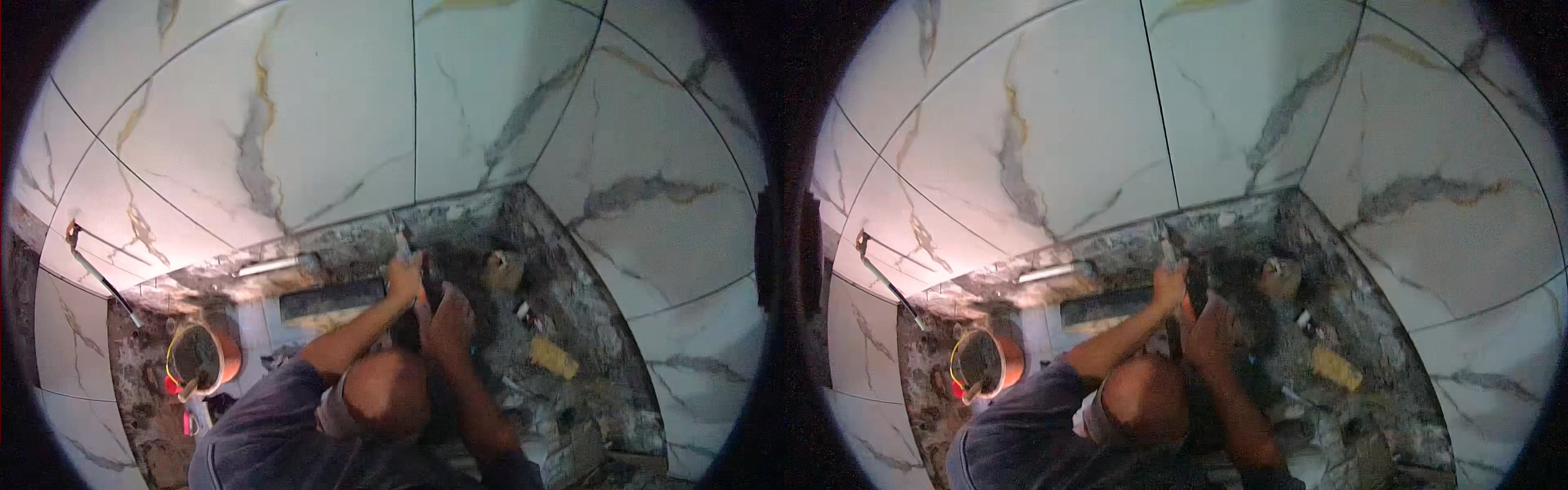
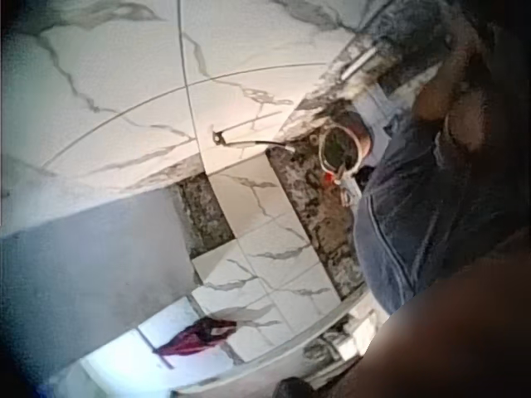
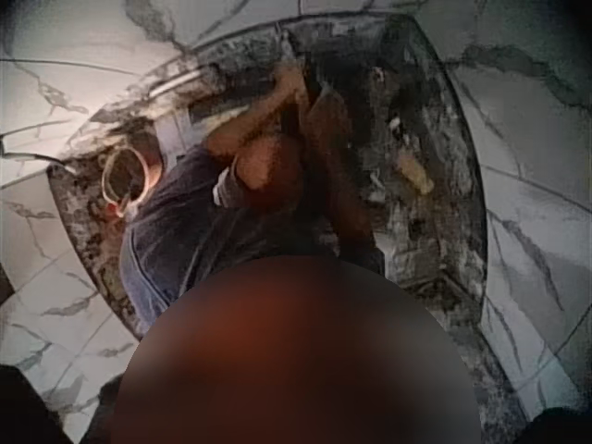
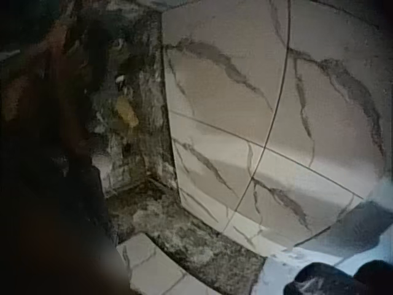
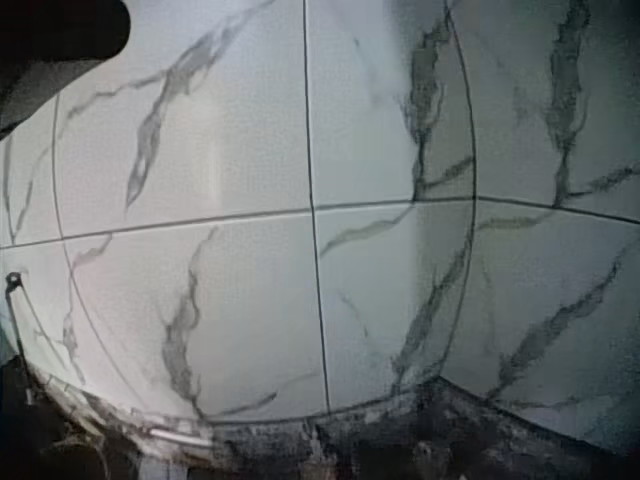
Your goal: Removing old tiles and preparing the wall with guide strings for renovation.
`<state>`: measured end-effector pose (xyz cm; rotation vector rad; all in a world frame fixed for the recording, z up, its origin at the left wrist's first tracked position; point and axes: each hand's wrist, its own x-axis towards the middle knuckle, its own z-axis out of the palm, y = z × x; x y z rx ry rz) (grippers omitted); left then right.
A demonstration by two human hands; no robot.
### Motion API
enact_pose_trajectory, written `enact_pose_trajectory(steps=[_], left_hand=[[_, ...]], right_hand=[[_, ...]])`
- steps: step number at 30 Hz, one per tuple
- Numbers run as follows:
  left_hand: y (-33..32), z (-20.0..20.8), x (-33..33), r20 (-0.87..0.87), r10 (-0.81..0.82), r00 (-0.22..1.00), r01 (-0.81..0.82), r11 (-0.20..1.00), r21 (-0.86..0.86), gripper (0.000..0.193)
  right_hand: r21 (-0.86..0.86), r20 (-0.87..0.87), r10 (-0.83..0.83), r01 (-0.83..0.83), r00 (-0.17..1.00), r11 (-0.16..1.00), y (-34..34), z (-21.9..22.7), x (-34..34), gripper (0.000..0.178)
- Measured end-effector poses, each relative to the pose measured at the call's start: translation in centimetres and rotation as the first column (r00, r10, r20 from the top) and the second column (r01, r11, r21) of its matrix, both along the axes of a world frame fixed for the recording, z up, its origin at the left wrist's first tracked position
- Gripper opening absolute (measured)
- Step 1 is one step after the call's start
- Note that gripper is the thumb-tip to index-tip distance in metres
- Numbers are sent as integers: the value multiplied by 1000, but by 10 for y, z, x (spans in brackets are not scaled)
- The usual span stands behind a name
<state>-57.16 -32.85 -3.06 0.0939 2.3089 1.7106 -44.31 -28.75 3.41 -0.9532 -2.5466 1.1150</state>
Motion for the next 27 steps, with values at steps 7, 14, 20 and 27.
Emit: enact_pose_trajectory(steps=[7, 14, 20, 27], left_hand=[[-6, 9, 0, 81, 65, 995, -75, 988, 136, 20], [-6, -42, 12, -70, 68, 995, -46, 960, 276, 22], [-10, -19, -4, 85, 37, 996, -61, 953, 296, 26], [-13, -22, -10, -156, 79, 985, -63, 993, 101, 24]], right_hand=[[426, -714, 290, 67, 638, 902, -4, 76, 47, 66], [282, -326, 171, -76, 930, 956, -12, 12, -9, 65], [597, -304, 175, 44, 936, 801, -10, 34, 26, 65], [134, -219, 23, 7, 975, 991, -5, 45, -11, 54]])
